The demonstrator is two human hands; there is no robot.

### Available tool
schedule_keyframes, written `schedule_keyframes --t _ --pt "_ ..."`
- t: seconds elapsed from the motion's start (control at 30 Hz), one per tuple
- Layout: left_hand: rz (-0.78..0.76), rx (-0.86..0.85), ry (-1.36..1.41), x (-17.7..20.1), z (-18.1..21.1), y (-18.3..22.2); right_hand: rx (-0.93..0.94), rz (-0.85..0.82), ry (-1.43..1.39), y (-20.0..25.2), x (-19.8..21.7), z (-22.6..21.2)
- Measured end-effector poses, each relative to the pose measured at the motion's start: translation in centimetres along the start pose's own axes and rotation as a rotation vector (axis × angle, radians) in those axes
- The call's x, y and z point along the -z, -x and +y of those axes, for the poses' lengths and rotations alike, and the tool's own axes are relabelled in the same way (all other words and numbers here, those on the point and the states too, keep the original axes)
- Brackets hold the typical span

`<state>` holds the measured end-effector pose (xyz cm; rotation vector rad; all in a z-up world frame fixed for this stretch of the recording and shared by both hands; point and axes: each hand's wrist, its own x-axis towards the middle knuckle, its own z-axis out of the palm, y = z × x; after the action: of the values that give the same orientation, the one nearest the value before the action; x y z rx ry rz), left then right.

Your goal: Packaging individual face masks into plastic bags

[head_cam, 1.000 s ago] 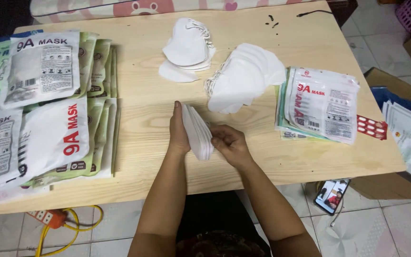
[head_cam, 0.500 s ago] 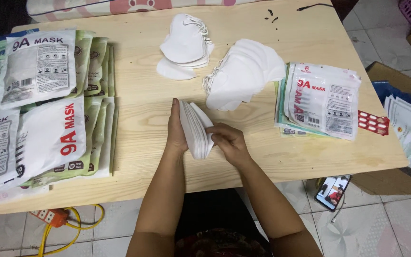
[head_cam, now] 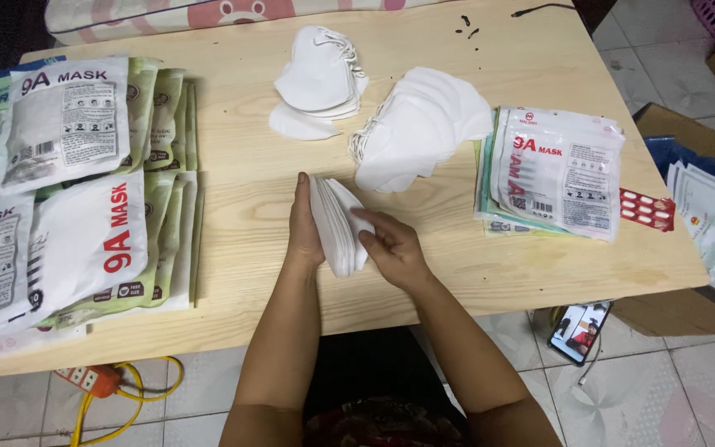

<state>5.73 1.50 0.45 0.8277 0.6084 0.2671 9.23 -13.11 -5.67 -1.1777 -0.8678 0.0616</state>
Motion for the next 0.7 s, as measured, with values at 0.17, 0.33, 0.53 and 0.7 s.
schedule_keyframes --t 0.17,0.33,0.53,0.7 --pt "-0.002 -0.012 -0.021 0.7 -0.6 -0.7 -0.001 -0.04 -0.06 -0.8 0.1 -1.3" --pt "-0.013 -0.017 -0.015 0.6 -0.8 -1.0 -0.009 -0.048 -0.091 -0.5 0.1 0.2" --pt "-0.012 -0.017 -0.008 0.3 -0.4 -0.7 -0.046 -0.047 -0.114 0.2 0.8 1.5" --pt "-0.013 -0.024 -0.008 -0.3 -0.2 -0.3 -0.054 -0.073 -0.098 0.5 1.1 2.0"
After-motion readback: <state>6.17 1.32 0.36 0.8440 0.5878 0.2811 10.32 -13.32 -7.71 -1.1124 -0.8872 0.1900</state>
